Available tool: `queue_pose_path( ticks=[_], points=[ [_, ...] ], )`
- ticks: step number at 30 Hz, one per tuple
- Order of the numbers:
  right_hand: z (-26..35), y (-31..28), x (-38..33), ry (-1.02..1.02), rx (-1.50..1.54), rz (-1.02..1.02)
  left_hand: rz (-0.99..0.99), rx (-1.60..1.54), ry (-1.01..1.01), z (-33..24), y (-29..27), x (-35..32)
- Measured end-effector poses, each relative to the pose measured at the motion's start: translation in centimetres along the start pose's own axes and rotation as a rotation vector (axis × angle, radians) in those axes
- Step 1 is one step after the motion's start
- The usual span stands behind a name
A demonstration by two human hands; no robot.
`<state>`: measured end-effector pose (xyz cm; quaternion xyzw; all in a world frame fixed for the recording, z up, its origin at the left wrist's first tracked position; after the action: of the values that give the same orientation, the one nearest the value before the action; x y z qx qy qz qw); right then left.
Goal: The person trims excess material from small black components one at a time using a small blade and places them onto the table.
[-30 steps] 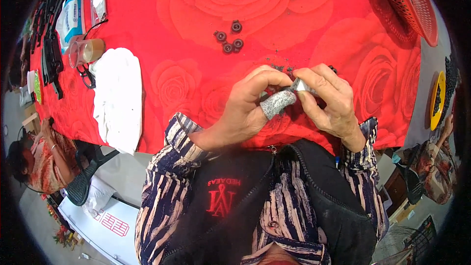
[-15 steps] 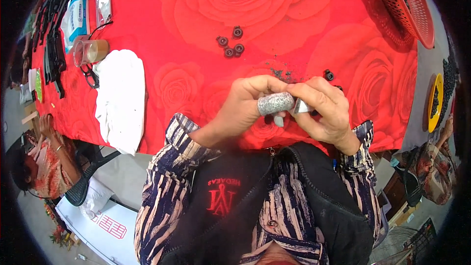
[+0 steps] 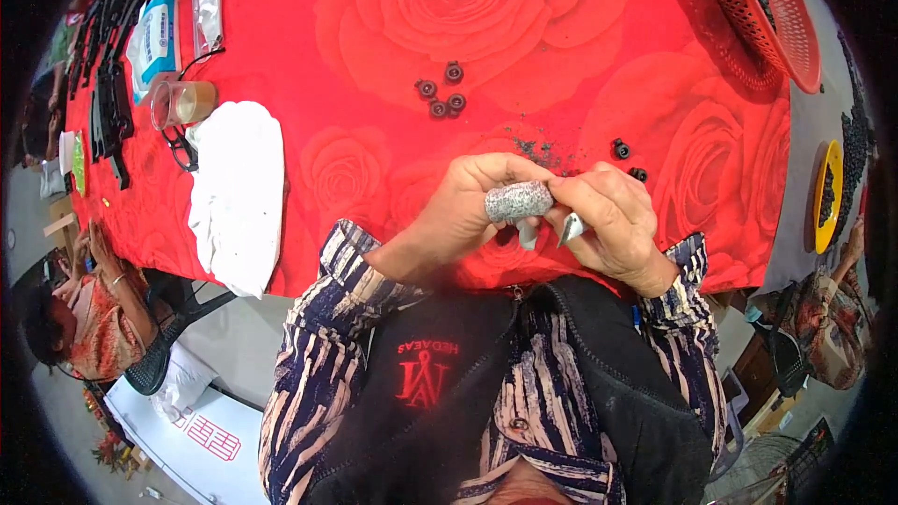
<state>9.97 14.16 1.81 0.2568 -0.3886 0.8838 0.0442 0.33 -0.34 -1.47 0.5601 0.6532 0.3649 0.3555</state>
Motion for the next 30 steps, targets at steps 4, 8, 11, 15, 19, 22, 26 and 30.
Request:
queue_pose_path(
  ticks=[4, 8, 11, 15, 19, 22, 26, 30],
  points=[
    [-0.3, 0.0, 0.2, 0.012, 0.055, 0.037, 0.038, -0.110, 0.037, 0.1, 0.1, 0.0],
    [-0.2, -0.3, -0.3, 0.045, 0.010, 0.050, 0.029, -0.051, 0.040, 0.5, 0.1, 0.4],
    [0.3, -0.2, 0.1, 0.027, -0.022, 0.029, -0.016, -0.002, 0.067, 0.8, 0.1, 0.4],
    [-0.2, 0.0, -0.6, -0.079, -0.100, 0.041, -0.050, -0.066, 0.095, 0.1, -0.6, 0.1],
    [0.4, -0.4, -0.2, -0.045, -0.115, -0.014, -0.100, -0.046, 0.207, 0.0, -0.4, 0.5],
    [0.3, -0.5, -0.3, -0.041, -0.129, -0.034, -0.088, 0.046, 0.273, -0.1, -0.4, 0.4],
    [0.4, -0.6, -0.2, -0.056, -0.114, -0.017, -0.049, 0.246, 0.344, -0.4, 0.3, 0.5],
    [0.4, -0.5, -0.3, -0.054, -0.106, -0.017, -0.052, 0.315, 0.332, -0.4, 0.2, 0.4]
  ],
)
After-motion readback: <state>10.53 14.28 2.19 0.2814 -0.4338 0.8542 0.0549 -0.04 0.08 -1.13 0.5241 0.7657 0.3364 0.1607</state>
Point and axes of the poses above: each hand's wrist, its own x-axis towards the middle knuckle, its own y-axis out of the palm, z = x × y, the point moved 1 cm from there along x, towards the middle knuckle, and after that the axes turned 14 degrees about z, right-handed, at the moved point
